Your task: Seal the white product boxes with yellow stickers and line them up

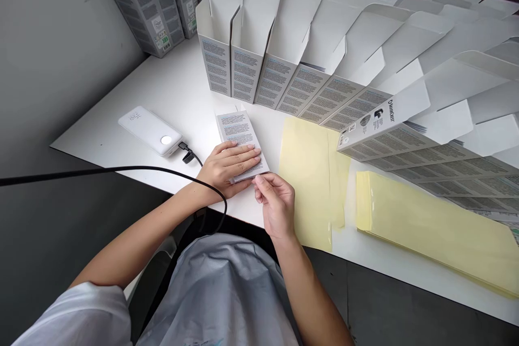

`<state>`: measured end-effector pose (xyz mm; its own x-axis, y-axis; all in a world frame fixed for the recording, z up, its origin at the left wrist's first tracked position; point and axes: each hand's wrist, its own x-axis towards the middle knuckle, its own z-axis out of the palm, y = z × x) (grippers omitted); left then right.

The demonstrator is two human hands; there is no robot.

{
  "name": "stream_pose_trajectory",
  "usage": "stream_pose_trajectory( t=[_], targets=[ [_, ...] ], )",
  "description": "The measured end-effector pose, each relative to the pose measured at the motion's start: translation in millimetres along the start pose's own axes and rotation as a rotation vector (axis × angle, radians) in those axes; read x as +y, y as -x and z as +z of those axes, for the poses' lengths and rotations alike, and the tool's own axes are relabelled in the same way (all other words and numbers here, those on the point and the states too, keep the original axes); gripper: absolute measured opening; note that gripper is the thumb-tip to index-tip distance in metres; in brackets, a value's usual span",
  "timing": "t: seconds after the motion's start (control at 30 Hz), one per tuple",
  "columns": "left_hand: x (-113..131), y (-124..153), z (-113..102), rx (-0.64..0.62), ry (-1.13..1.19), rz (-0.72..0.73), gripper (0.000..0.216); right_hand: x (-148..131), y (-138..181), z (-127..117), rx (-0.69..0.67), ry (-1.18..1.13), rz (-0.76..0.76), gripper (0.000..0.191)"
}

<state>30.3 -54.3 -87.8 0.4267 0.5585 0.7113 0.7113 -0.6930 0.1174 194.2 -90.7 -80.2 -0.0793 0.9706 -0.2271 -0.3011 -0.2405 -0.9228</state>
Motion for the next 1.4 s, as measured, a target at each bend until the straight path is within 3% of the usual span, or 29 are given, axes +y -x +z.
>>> stream_pose_trajectory(
  t=[0.67, 0.93, 1.07, 1.2, 1.3, 1.4],
  targets=[
    [-1, 2, 1, -0.012, 0.041, -0.010, 0.042, 6, -2, -4, 0.005, 0.019, -0.034, 0.026],
    [0, 1, 0, 0.003, 0.018, -0.005, 0.041, 6, -1, -2, 0.019, 0.198, -0.126, 0.031],
    [0, 1, 0, 0.004, 0.016, -0.005, 0.041, -2, -1, -2, 0.070, 0.515, -0.279, 0.032],
    [0, 1, 0, -0.001, 0.020, -0.003, 0.042, -4, -5, -7, 0.163, 0.885, -0.588, 0.034],
    [-1, 1, -1, 0.000, 0.023, -0.002, 0.043, -6, -10, -12, 0.246, 1.029, -0.799, 0.024],
    [0, 1, -1, -0.001, 0.025, -0.003, 0.043, -13, -17, -18, 0.108, 0.999, -0.966, 0.023]
  ],
)
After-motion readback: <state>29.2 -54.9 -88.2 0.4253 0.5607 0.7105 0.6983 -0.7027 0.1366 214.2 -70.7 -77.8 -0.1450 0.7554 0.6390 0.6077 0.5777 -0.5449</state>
